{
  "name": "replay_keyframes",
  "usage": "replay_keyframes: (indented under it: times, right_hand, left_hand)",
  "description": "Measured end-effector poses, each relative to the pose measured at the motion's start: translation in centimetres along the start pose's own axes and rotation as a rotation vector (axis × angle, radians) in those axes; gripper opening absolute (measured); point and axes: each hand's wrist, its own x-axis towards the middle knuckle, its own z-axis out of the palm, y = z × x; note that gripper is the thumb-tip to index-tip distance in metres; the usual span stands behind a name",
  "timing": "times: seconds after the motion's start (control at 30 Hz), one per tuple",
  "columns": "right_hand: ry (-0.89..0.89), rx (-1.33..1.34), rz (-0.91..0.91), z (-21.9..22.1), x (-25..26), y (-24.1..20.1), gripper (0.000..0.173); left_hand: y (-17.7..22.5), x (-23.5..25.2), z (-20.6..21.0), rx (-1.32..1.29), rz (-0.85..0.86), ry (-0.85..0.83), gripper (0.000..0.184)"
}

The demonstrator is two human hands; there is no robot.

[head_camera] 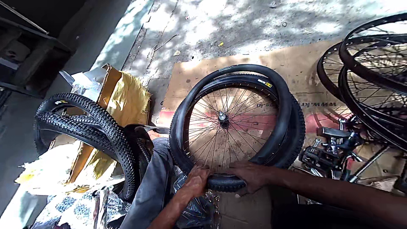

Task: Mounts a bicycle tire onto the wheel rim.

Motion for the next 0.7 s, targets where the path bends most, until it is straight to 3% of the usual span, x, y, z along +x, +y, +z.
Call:
replay_keyframes:
  times: [0.13, 0.2, 0.27, 0.33, 0.37, 0.43, 0.5, 0.57, 0.7]
  right_hand:
    - [0.259, -0.257, 0.042, -1.7, -6.2, 3.8, 0.045]
    - [0.377, -0.399, 0.075, -3.3, -10.1, 7.5, 0.040]
    - [0.380, -0.496, 0.076, -4.5, -12.1, 9.5, 0.043]
    - [0.337, -0.565, 0.088, -5.0, -11.5, 9.9, 0.040]
    - [0.325, -0.568, 0.096, -5.0, -10.6, 10.1, 0.037]
    - [0.336, -0.557, 0.097, -4.5, -8.6, 10.6, 0.034]
    - [0.374, -0.541, 0.084, -4.4, -7.1, 10.5, 0.030]
    - [0.389, -0.509, 0.069, -4.2, -6.7, 9.8, 0.025]
    - [0.306, -0.420, 0.059, -3.5, -7.9, 7.7, 0.033]
  left_hand:
    - [-3.8, -0.1, 1.2, 0.042, -0.020, -0.021, 0.057]
    - [-5.6, 0.0, 2.2, 0.104, -0.082, 0.005, 0.062]
    - [-5.7, -0.4, 2.9, 0.093, -0.166, 0.039, 0.079]
    - [-2.8, -1.0, 2.7, -0.003, -0.152, 0.103, 0.101]
    - [-0.1, -1.2, 2.8, -0.066, -0.088, 0.166, 0.103]
    - [6.2, -1.0, 3.3, -0.121, 0.062, 0.243, 0.094]
    - [10.4, 1.0, 4.0, -0.042, 0.090, 0.334, 0.087]
    - [11.4, 3.4, 4.6, 0.018, 0.028, 0.454, 0.084]
    - [11.6, 3.4, 2.9, 0.014, -0.026, 0.461, 0.066]
